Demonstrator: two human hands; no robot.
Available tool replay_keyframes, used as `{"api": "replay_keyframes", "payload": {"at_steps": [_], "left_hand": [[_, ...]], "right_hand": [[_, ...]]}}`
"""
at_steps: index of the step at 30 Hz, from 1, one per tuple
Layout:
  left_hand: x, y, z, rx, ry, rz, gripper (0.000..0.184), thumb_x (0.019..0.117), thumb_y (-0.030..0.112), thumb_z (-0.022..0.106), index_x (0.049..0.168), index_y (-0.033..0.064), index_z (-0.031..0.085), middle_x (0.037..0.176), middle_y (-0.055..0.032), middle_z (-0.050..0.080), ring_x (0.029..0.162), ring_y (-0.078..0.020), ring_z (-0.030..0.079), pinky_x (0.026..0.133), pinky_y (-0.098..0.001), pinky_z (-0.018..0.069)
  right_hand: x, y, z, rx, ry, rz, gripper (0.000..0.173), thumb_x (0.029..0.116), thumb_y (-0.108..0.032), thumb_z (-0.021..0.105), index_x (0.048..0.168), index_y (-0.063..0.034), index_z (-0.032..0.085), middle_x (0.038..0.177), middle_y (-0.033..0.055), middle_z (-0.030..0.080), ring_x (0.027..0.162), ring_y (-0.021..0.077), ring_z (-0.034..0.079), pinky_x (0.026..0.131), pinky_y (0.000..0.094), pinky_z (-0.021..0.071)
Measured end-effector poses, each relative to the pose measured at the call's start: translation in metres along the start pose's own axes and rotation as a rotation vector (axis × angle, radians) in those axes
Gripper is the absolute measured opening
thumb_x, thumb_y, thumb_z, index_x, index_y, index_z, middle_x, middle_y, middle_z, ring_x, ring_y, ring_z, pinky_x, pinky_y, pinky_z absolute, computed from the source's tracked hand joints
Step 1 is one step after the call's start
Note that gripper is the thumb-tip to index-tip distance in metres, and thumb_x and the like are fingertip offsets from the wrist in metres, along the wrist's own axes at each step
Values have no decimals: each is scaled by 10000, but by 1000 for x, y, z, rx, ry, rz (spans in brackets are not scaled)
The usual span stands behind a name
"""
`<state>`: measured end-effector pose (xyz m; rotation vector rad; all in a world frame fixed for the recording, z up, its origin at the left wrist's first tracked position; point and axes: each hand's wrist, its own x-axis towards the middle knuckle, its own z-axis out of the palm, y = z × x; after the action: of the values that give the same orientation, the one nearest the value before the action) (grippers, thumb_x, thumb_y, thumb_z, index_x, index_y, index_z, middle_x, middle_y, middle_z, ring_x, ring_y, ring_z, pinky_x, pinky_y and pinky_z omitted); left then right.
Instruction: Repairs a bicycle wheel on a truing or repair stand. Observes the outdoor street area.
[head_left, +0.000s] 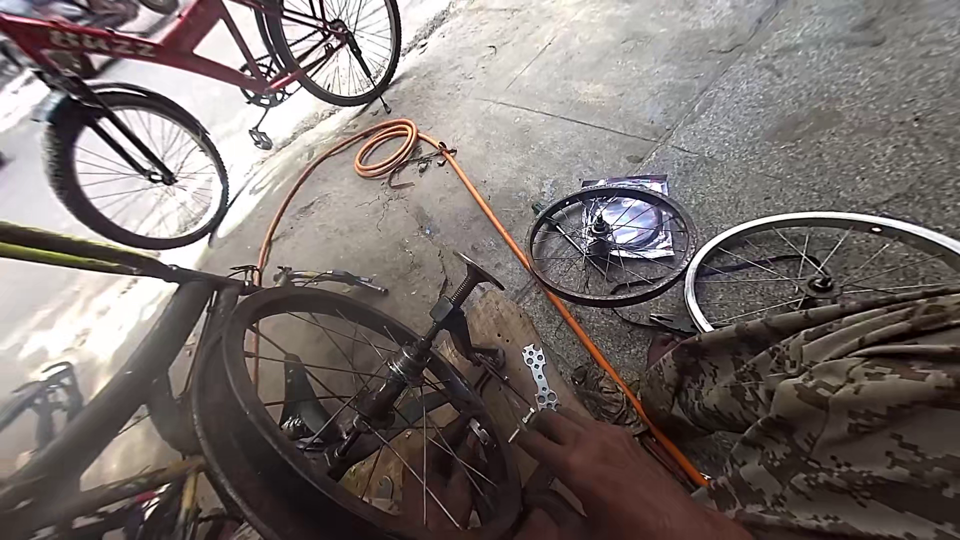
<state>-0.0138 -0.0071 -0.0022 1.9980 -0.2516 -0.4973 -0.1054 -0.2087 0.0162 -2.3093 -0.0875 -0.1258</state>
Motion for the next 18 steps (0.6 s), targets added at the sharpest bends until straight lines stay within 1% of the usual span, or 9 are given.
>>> {"api": "replay_keyframes", "payload": {"at_steps": [3,4,5,7,9,10,12,14,18], "left_hand": [[2,8,-8,-33,-171,7,192,983,-36,571,1109,-172,619,956,-116,692,810,-42,642,763,-186,539],[9,-19,-8,-123,-185,212,218,962,-43,591,1103,-204,636,975,-167,737,830,-70,707,738,-190,587],[7,-15,-6,-158,-165,174,213,947,-58,603,1109,-188,650,993,-163,745,841,-75,713,746,-194,588],[-9,24,-4,-65,-98,-135,200,955,-75,580,1141,-137,621,1003,-90,691,864,-18,635,809,-169,528],[-12,13,-2,-49,-62,-94,235,948,-46,597,1160,-147,608,996,-108,687,877,-32,636,831,-195,535],[-6,-5,-1,-96,-46,11,216,909,-17,645,1085,-141,655,927,-93,732,829,-38,686,794,-210,579],[-4,-8,-3,-127,-110,52,212,915,24,662,1070,-120,656,918,-36,725,837,-3,664,820,-191,559],[-11,17,-5,-67,-154,-78,217,963,75,632,1077,-109,623,929,-18,665,856,25,590,841,-163,495],[-15,37,-1,-102,-70,-232,240,948,27,637,1149,-103,618,987,-41,680,875,20,607,843,-167,511]], "right_hand": [[6,1,-8,165,-56,105,270,852,-108,692,1117,-64,720,1007,157,693,855,335,702,654,508,575],[10,2,-8,196,-37,151,243,888,-136,652,1111,-80,729,982,136,690,822,304,694,659,490,575],[15,2,-5,213,-12,196,219,935,-185,625,1094,-86,738,960,120,689,804,279,688,672,466,578],[28,-1,-1,241,-38,263,262,993,-252,595,1098,-68,748,1001,141,708,873,290,700,769,467,579],[42,-3,5,304,-183,317,314,1014,-294,593,1143,-46,736,1097,174,707,1017,334,682,917,519,534],[47,-4,9,324,-235,328,320,1005,-306,610,1128,-38,733,1105,177,709,1042,342,678,938,535,523],[57,-5,15,315,-272,332,311,975,-313,649,1061,-24,727,1067,178,708,1032,353,675,911,565,517],[61,-5,14,286,-293,326,301,971,-313,653,1057,-34,729,1049,165,711,1015,344,679,888,568,518],[61,-3,7,236,-345,286,297,954,-310,669,1088,-50,723,1080,149,709,1030,330,671,905,553,512]]}}
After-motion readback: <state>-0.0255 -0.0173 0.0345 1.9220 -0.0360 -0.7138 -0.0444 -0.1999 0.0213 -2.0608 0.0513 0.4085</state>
